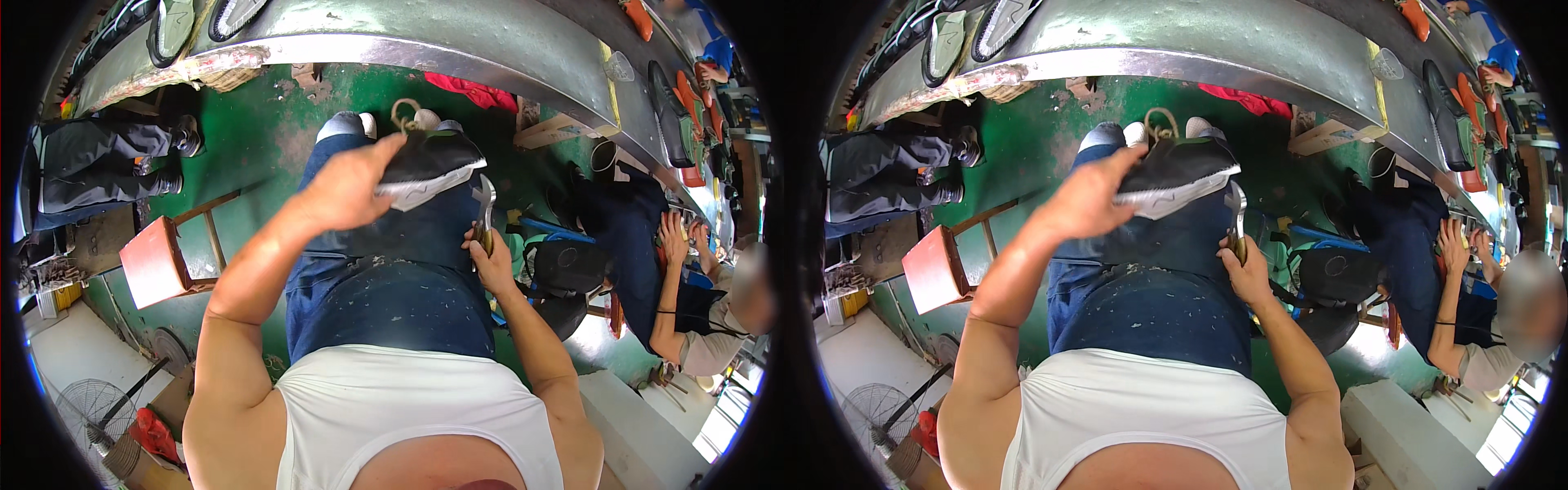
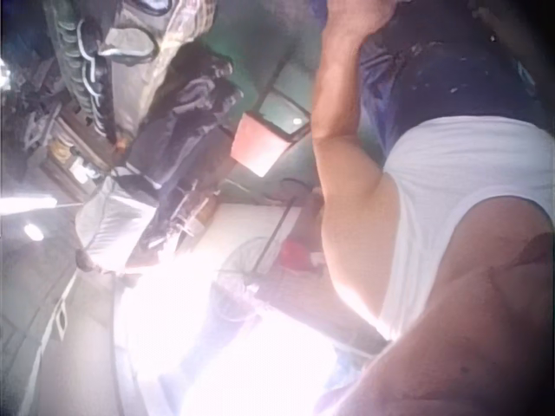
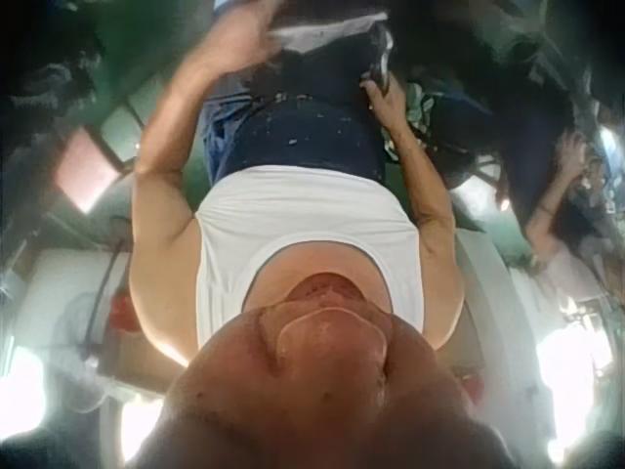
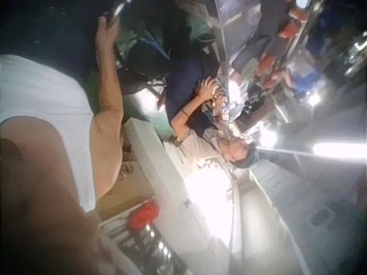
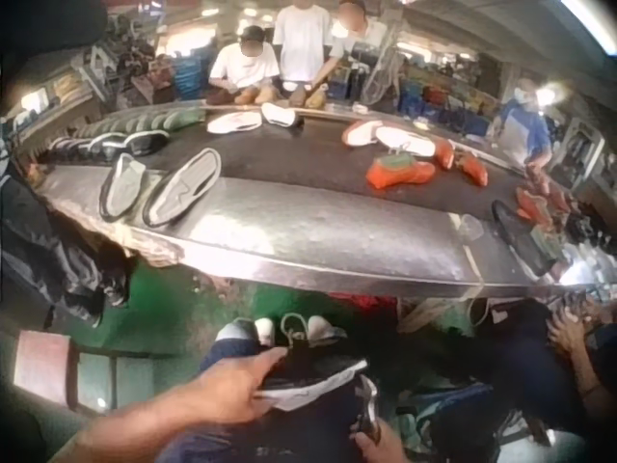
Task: Manually assembling and hammering shoe uppers onto lasts at a production line.
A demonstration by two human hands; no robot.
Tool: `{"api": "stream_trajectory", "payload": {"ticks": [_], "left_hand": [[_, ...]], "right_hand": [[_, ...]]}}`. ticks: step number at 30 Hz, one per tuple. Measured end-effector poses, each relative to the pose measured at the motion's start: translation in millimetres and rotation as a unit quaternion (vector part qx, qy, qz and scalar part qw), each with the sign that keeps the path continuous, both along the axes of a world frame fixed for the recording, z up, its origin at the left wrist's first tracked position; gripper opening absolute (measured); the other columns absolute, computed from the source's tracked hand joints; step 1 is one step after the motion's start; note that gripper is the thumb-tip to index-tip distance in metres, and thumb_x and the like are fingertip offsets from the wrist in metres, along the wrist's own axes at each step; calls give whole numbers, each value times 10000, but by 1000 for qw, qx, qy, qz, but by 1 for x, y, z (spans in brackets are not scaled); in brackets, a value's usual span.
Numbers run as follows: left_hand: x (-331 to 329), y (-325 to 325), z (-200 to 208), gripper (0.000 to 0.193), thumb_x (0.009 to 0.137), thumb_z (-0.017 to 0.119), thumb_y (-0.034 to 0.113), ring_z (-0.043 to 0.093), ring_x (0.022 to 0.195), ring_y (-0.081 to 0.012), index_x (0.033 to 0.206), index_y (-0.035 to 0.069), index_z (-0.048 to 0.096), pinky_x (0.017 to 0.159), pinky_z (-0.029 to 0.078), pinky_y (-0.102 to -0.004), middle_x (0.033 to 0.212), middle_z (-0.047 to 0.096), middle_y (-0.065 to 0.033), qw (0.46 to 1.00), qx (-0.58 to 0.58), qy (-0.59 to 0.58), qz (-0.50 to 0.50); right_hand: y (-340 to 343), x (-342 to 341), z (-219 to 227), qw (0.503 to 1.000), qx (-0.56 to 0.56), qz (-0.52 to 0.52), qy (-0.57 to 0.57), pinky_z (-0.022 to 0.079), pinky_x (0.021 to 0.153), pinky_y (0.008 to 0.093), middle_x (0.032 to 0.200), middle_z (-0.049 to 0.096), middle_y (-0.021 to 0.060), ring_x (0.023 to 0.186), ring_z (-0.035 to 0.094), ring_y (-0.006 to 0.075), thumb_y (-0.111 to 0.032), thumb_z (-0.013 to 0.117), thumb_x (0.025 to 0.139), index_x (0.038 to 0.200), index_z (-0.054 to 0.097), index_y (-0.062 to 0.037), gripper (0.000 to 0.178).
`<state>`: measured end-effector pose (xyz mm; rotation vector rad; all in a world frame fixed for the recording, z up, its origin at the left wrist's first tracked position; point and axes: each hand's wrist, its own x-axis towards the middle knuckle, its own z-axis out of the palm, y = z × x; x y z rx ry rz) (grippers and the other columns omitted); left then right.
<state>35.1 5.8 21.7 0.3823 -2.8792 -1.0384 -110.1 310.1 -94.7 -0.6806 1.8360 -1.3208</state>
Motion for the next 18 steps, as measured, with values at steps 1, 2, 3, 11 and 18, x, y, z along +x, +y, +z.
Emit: {"api": "stream_trajectory", "payload": {"ticks": [1, 2, 3, 11, 18], "left_hand": [[-8, -7, 27, 808, 745, 781, 90, 648, 1146, -364, 1451, 22, 395, 954, 522, -396, 1258, 636, -230, 998, 65, 13, 14], [-17, -10, 48, 794, 736, 785, 57, 670, 1116, -341, 1439, 44, 417, 926, 539, -391, 1219, 667, -198, 991, 128, 24, 28], [-26, -11, 53, 806, 715, 792, -8, 705, 1032, -260, 1431, 84, 433, 875, 561, -365, 1134, 710, -164, 985, 133, 108, 27], [-99, -8, -75, 519, 857, 788, 311, 665, 987, -225, 1221, -33, 649, 859, 534, -359, 1085, 701, -179, 952, 257, -112, 120], [-25, 39, -70, 508, 948, 634, 367, 693, 889, -411, 1253, -38, 618, 807, 546, -446, 939, 702, -259, 971, 172, -96, 135]], "right_hand": [[3, 2, -3, 1000, -3, -22, -5, 502, 806, 280, 962, 671, 60, 874, 640, 129, -185, 594, 979, 1201, 559, 23, 306], [4, 3, -6, 999, -8, -43, -10, 500, 803, 275, 968, 667, 49, 872, 636, 127, -168, 603, 972, 1198, 555, 19, 297], [3, 4, -8, 999, -11, -44, -9, 500, 803, 275, 968, 667, 49, 872, 636, 127, -168, 603, 972, 1198, 555, 19, 297], [-10, -12, 33, 992, 110, 43, 40, 511, 749, 298, 852, 679, 75, 786, 642, 145, -188, 589, 975, 1137, 604, -24, 231], [-33, -30, 80, 964, 135, 205, 103, 507, 834, 393, 962, 674, 189, 916, 669, 340, -169, 599, 948, 1273, 566, -19, 359]]}}
